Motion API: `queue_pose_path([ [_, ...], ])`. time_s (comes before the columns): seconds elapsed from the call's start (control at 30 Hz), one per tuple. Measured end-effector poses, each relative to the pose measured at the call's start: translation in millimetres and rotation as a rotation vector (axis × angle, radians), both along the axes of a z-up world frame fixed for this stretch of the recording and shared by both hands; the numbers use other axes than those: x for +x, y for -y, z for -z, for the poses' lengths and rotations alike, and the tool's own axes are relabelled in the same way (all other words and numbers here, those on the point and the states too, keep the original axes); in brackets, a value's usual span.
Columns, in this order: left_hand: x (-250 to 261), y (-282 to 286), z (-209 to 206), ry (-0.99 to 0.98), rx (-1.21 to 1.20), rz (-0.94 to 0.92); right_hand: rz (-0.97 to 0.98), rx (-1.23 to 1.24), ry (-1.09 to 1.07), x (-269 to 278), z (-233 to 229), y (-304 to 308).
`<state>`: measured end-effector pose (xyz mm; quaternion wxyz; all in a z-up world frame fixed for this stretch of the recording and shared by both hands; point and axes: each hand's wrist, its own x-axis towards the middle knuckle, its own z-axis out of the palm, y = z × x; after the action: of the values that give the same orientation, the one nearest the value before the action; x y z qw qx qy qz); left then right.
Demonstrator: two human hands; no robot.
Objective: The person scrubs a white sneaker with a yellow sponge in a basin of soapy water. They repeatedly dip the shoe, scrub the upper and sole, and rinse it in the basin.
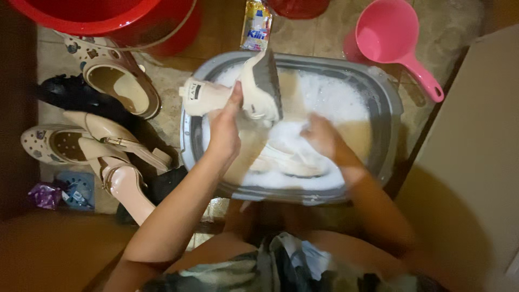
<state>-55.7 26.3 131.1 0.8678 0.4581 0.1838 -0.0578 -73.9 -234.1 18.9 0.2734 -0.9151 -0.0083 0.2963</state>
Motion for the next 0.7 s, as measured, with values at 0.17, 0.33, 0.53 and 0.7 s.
queue_pose_path([
  [0.17, -4, 6, 4, -0.167, 0.055, 0.15, 0.417, 0.742, 0.514, -9, -143, -35],
  [0.33, -20, 25, 13, -0.172, 0.021, 0.188, 0.094, 0.327, 1.086, 26, -186, -86],
  [0.53, -30, 29, 20, -0.154, -0.096, 0.196, 0.028, 0.177, 1.425, -12, -116, -73],
  [0.7, -36, 44, 22, -0.261, -0.082, 0.233, 0.113, 0.225, 1.474, -29, -77, -56],
])
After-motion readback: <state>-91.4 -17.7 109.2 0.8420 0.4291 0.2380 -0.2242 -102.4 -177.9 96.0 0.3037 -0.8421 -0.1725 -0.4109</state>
